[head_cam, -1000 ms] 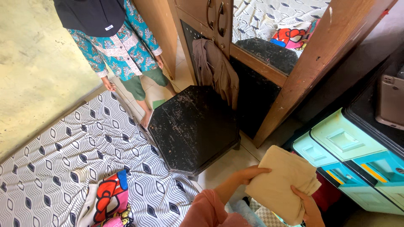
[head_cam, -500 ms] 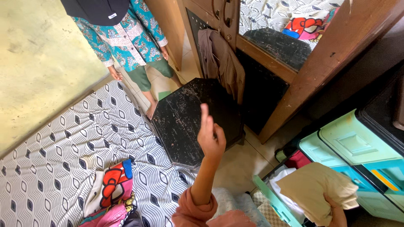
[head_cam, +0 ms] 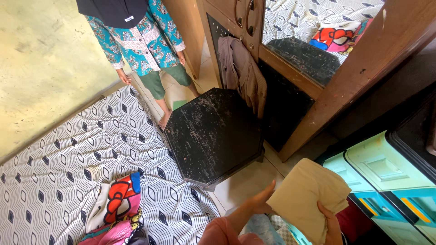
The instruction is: The person moves various folded clothes from a bed and a small table into the drawers of a plastic storage unit, arranging them by hand.
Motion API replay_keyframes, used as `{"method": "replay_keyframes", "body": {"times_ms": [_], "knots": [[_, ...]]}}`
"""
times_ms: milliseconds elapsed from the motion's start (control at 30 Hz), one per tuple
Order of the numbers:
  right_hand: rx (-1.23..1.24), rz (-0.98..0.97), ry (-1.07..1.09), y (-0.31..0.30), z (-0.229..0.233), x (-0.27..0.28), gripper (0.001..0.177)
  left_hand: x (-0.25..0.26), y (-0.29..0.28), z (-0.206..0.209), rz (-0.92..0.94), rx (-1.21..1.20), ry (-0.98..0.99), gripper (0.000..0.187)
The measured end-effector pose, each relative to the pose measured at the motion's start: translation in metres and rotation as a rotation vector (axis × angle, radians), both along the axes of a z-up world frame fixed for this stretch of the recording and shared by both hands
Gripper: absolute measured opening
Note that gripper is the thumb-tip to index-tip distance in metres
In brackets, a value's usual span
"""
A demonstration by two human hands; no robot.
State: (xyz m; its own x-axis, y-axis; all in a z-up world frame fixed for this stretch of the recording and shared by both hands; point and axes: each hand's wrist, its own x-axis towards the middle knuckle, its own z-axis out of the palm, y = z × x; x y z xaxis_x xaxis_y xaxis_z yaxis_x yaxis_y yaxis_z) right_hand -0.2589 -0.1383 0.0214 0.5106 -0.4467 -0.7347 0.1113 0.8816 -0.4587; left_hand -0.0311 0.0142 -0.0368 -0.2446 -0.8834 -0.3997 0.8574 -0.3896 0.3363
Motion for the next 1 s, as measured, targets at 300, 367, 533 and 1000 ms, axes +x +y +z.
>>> {"method": "replay_keyframes", "body": {"times_ms": [300,367,533,1000], "knots": [[-0.038,-0.006,0.106,0.005,0.025,0.006,0.051,0.025,-0.025,0.026,-0.134,-0.106,-0.182,0.089],[-0.029,0.045,0.131,0.009,0.027,0.005,0.053,0.021,-0.028,0.032,-0.151,-0.041,-0.2,0.088],[-0.067,0.156,0.164,-0.002,0.008,-0.006,0.056,0.016,-0.036,0.047,-0.129,-0.022,-0.238,0.079],[-0.387,0.085,0.189,-0.082,0.023,-0.021,0.062,0.02,-0.067,0.104,-0.474,-0.62,-1.571,0.061]]}}
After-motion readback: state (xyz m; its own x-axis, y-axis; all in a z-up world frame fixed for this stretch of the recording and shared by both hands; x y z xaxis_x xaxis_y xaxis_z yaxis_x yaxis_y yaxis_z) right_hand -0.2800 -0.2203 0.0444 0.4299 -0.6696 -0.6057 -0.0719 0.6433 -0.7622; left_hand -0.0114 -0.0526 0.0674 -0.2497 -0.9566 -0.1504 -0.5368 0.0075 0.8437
